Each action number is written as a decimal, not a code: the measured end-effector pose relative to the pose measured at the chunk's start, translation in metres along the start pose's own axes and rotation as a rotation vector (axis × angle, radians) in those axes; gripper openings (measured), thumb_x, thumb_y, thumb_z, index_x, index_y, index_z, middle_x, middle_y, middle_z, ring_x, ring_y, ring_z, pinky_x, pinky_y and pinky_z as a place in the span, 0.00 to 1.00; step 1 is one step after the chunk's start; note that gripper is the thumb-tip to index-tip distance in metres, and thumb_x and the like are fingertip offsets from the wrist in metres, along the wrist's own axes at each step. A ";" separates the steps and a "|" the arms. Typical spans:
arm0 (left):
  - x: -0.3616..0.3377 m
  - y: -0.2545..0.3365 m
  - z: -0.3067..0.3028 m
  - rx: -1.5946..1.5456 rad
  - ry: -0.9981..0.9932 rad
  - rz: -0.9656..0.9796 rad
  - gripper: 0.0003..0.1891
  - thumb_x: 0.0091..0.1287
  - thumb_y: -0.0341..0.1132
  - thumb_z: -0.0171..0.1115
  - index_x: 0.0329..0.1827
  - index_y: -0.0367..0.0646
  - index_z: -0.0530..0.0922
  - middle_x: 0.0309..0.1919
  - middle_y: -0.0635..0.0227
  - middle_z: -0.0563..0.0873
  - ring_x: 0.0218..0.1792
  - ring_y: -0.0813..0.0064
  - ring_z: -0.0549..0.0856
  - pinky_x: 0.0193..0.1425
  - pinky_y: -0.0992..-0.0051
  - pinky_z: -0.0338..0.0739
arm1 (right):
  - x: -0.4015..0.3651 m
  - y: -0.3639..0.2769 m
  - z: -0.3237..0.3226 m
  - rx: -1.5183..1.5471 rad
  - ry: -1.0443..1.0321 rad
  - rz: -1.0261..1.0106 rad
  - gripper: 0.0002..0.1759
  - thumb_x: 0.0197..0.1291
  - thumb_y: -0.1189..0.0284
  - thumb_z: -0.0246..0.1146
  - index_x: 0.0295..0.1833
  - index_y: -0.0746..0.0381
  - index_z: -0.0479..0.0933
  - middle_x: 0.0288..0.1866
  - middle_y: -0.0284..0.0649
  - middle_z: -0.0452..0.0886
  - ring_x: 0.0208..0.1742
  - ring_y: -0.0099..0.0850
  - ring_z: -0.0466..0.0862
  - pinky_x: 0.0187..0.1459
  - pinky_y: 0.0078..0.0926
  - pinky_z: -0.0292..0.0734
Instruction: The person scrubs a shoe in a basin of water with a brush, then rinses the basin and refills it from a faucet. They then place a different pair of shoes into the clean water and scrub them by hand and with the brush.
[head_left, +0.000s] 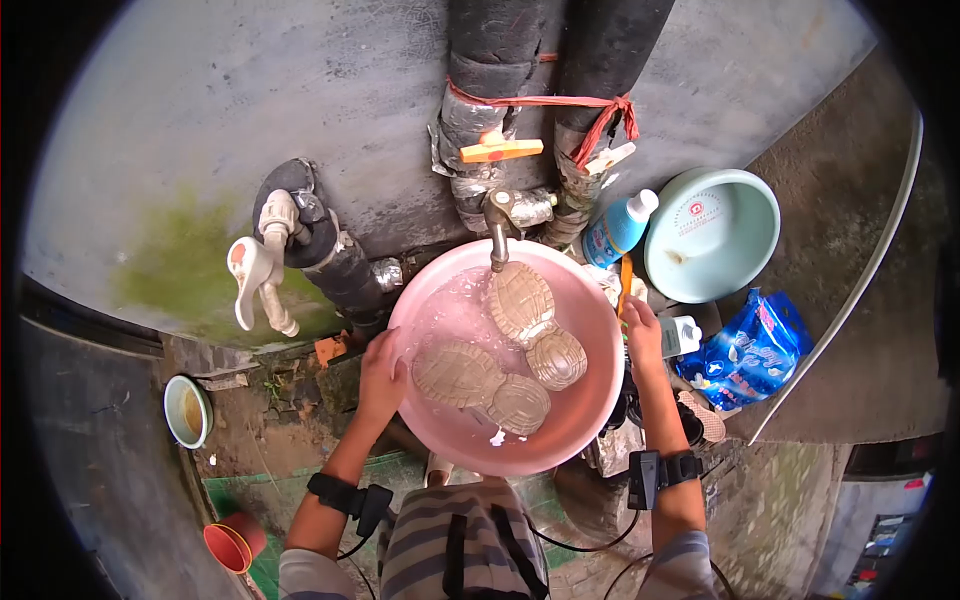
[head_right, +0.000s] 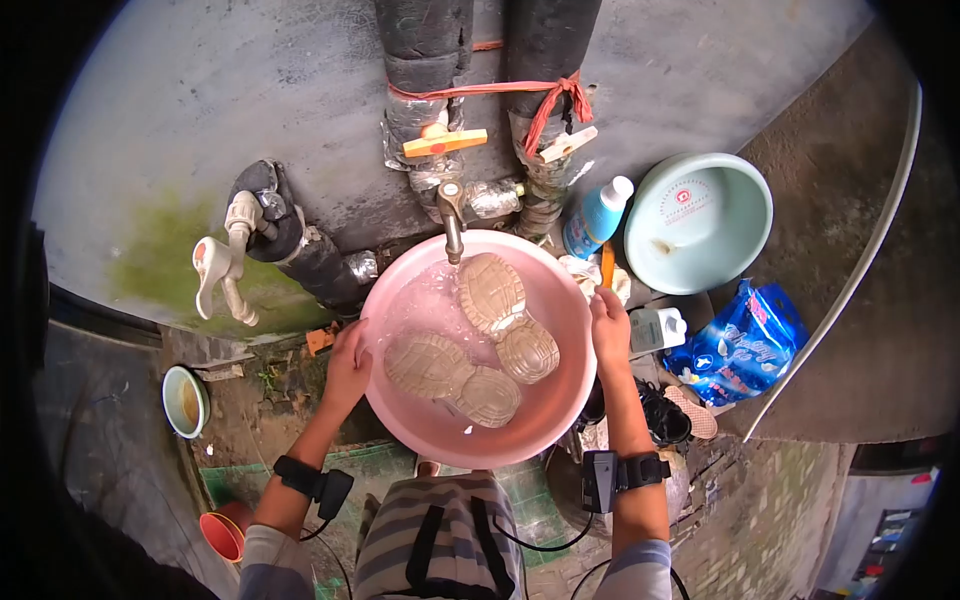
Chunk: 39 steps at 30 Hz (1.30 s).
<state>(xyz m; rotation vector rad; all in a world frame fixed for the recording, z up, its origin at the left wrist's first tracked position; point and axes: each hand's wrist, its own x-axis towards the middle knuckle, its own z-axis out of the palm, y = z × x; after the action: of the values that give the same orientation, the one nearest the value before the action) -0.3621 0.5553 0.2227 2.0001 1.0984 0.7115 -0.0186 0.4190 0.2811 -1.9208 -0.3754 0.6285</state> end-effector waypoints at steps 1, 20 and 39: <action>-0.003 -0.006 -0.002 0.135 0.051 0.042 0.25 0.54 0.22 0.52 0.59 0.40 0.66 0.54 0.51 0.71 0.57 0.52 0.69 0.61 0.65 0.64 | 0.007 0.021 -0.010 0.001 -0.002 0.003 0.20 0.62 0.68 0.51 0.55 0.69 0.70 0.51 0.47 0.77 0.51 0.34 0.76 0.52 0.27 0.68; -0.029 -0.010 0.018 -0.669 0.141 -0.879 0.17 0.65 0.31 0.47 0.57 0.43 0.70 0.44 0.71 0.80 0.41 0.77 0.78 0.46 0.75 0.72 | 0.038 0.055 -0.007 0.439 -0.129 0.431 0.16 0.59 0.62 0.57 0.42 0.65 0.75 0.36 0.39 0.79 0.35 0.27 0.78 0.39 0.23 0.73; -0.018 0.024 -0.027 -1.195 0.243 -1.123 0.16 0.60 0.32 0.54 0.50 0.38 0.73 0.44 0.60 0.79 0.48 0.64 0.76 0.57 0.62 0.67 | -0.017 0.040 -0.021 0.449 0.193 0.432 0.15 0.48 0.66 0.61 0.30 0.70 0.76 0.25 0.40 0.77 0.22 0.29 0.74 0.24 0.27 0.68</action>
<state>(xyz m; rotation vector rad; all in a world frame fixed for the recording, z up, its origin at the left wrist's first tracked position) -0.3803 0.5397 0.2552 0.1907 1.2443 0.6877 -0.0208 0.3779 0.2565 -1.6100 0.2941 0.7258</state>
